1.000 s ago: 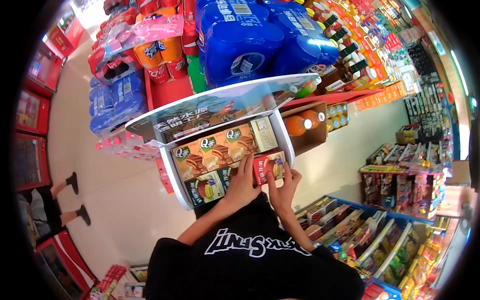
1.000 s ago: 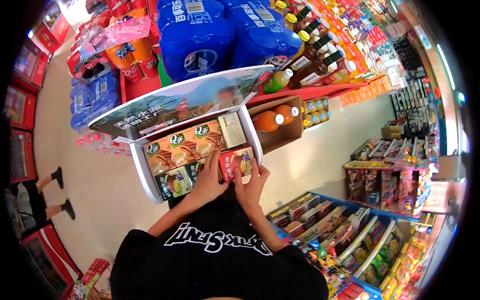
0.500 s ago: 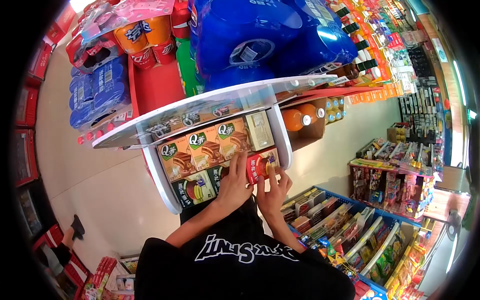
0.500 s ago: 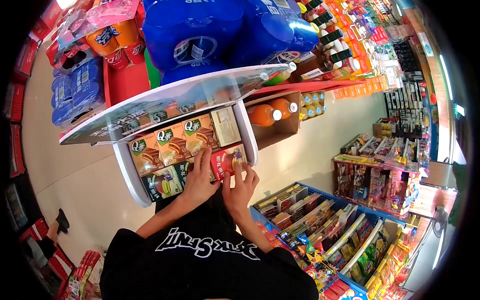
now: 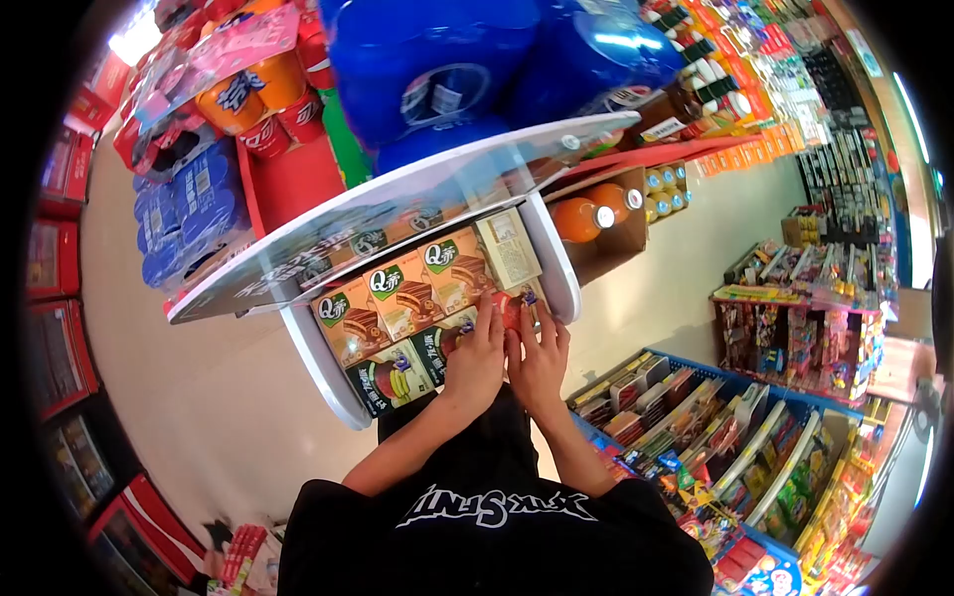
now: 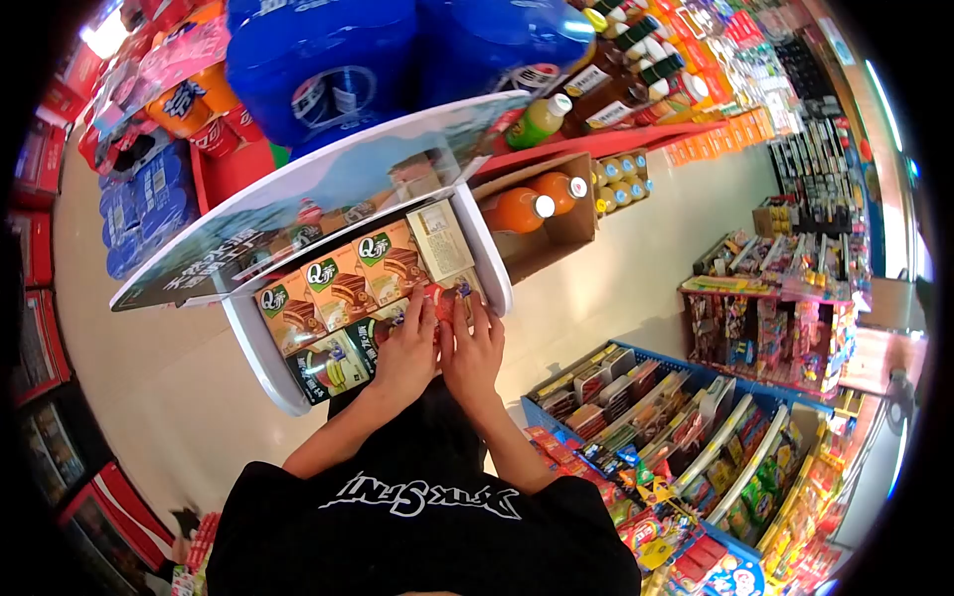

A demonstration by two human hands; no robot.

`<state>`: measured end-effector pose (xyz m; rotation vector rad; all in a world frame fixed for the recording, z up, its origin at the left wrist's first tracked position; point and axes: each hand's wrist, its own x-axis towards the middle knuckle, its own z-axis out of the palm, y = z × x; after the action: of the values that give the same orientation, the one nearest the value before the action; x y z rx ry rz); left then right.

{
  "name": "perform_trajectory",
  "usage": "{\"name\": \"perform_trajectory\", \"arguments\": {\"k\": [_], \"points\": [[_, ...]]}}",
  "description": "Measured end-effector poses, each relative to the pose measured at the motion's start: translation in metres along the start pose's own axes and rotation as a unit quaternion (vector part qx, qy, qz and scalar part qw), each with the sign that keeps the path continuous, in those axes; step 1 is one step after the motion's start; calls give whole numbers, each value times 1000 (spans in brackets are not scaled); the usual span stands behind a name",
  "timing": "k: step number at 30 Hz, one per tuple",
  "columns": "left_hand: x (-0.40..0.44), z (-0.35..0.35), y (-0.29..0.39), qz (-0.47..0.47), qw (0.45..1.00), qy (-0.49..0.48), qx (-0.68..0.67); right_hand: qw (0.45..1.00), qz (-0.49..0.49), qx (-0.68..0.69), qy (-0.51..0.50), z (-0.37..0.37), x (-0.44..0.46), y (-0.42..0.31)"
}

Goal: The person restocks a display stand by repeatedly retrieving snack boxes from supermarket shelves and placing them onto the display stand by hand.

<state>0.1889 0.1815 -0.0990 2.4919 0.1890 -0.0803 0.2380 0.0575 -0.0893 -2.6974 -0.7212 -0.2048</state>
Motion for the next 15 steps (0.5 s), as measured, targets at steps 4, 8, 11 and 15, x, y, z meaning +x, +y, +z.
{"name": "perform_trajectory", "arguments": {"k": [4,8,11,15], "points": [[-3,-3,3,-4,1000,-23,-19,977,93,193,18,-10,-19,14],[-24,12,11,58,998,23,12,968,120,210,64,-34,-59,24],[-37,15,21,92,994,-3,62,947,173,262,68,-55,-86,29],[-78,25,29,138,987,17,85,915,239,313,90,-96,-148,17]]}}
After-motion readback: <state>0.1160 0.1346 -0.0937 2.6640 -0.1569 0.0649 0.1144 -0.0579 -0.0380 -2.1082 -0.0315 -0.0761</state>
